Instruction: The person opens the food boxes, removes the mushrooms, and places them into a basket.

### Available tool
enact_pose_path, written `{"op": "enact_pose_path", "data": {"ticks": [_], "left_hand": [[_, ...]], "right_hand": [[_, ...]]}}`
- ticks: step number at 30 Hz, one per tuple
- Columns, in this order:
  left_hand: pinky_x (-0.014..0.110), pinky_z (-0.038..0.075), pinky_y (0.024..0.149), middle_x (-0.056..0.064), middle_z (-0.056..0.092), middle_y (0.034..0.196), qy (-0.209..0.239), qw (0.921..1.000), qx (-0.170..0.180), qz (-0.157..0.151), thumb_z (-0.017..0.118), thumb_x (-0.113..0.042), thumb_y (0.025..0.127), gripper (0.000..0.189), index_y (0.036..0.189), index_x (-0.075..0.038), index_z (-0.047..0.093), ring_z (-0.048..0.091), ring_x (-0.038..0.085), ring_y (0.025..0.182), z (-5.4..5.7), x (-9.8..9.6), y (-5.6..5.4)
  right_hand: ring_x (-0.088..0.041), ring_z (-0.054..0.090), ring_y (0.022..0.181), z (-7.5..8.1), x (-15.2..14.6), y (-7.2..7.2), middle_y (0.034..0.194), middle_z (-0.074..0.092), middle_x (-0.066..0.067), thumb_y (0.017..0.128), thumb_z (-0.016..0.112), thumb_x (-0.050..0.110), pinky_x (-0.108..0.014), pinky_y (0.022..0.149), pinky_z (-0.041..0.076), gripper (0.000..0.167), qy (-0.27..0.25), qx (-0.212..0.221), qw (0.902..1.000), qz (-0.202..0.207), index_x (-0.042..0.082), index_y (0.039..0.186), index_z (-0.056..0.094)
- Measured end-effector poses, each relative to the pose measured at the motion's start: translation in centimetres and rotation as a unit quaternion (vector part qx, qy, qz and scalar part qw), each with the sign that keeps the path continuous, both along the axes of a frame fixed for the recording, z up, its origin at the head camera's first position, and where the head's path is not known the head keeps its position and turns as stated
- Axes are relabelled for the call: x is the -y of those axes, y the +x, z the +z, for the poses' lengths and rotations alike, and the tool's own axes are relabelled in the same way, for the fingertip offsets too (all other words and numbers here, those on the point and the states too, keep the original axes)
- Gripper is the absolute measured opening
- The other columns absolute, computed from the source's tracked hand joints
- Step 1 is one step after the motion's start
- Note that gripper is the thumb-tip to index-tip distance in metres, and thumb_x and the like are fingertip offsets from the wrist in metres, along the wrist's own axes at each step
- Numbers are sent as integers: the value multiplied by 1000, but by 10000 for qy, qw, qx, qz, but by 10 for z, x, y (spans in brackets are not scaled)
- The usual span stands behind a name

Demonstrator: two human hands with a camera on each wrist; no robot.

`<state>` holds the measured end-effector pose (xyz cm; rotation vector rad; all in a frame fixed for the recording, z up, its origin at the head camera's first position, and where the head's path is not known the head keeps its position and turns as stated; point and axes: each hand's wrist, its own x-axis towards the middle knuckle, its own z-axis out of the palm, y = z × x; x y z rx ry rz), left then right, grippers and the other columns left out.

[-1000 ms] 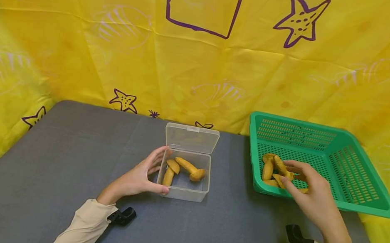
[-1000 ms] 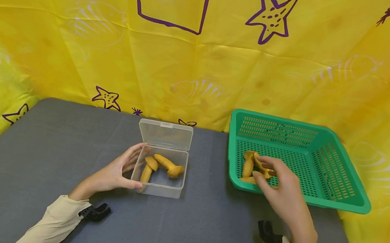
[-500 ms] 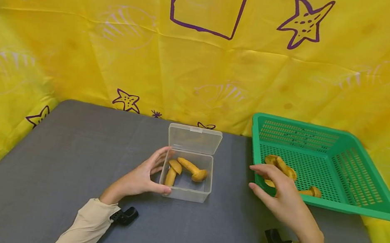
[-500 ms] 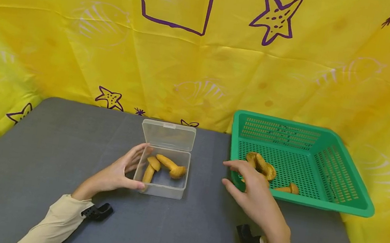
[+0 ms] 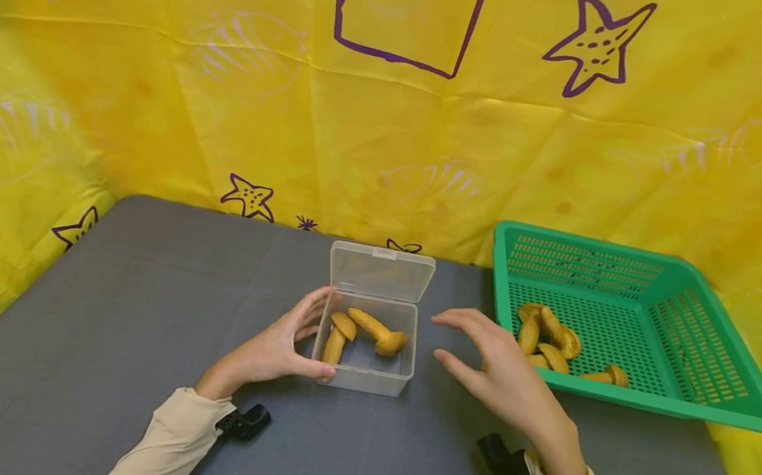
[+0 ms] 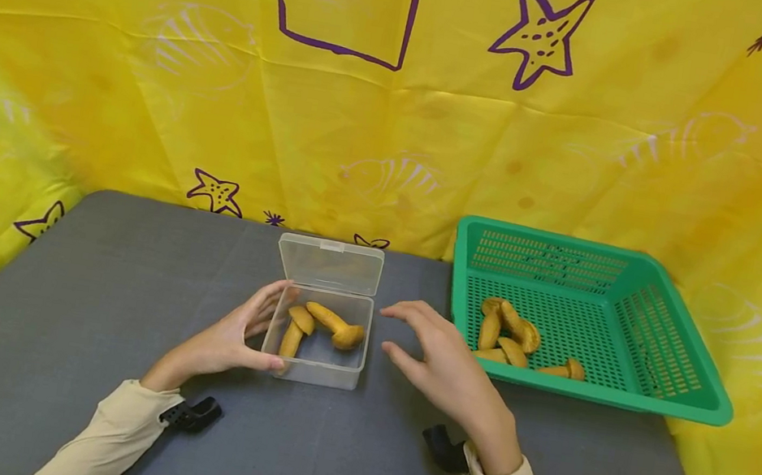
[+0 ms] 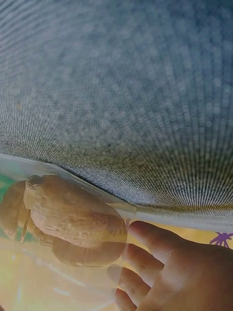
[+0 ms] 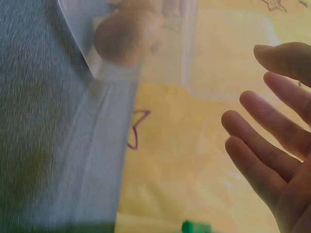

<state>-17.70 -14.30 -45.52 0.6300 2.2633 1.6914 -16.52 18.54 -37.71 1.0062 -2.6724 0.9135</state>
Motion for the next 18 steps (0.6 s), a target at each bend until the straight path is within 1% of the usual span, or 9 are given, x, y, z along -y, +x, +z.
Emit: {"op": "enact_pose_path", "data": {"ticks": [6,9,13,18], "left_hand": [[58,27,119,11,22,165,-4,10000,-4,-2,87,-18,77,112,159,-17,11,19,33,153,0,0,0],[58,27,119,11,21,165,-7,10000,-6,-2,87,-18,76,112,159,-17,10,19,33,153,0,0,0],[58,27,119,12,21,165,-31,10000,15,27,87,-19,77,112,159,-17,11,20,33,152,1,0,0],[59,27,119,11,20,165,-36,10000,47,14,87,-20,77,112,159,-18,10,19,33,153,1,0,1]], "right_hand": [[-17,62,118,-1,17,-10,127,64,0,91,72,18,-39,98,54,38,48,287,9991,315,13,127,62],[-20,63,117,-3,25,-15,126,64,-3,91,72,16,-40,97,55,38,77,248,9986,465,10,127,62],[-22,63,117,-7,36,-20,126,65,-7,91,73,16,-42,97,54,39,230,184,9980,552,6,127,63],[-25,62,120,-11,46,-24,128,65,-8,89,74,14,-43,99,53,42,395,282,9971,584,4,129,62]]}}
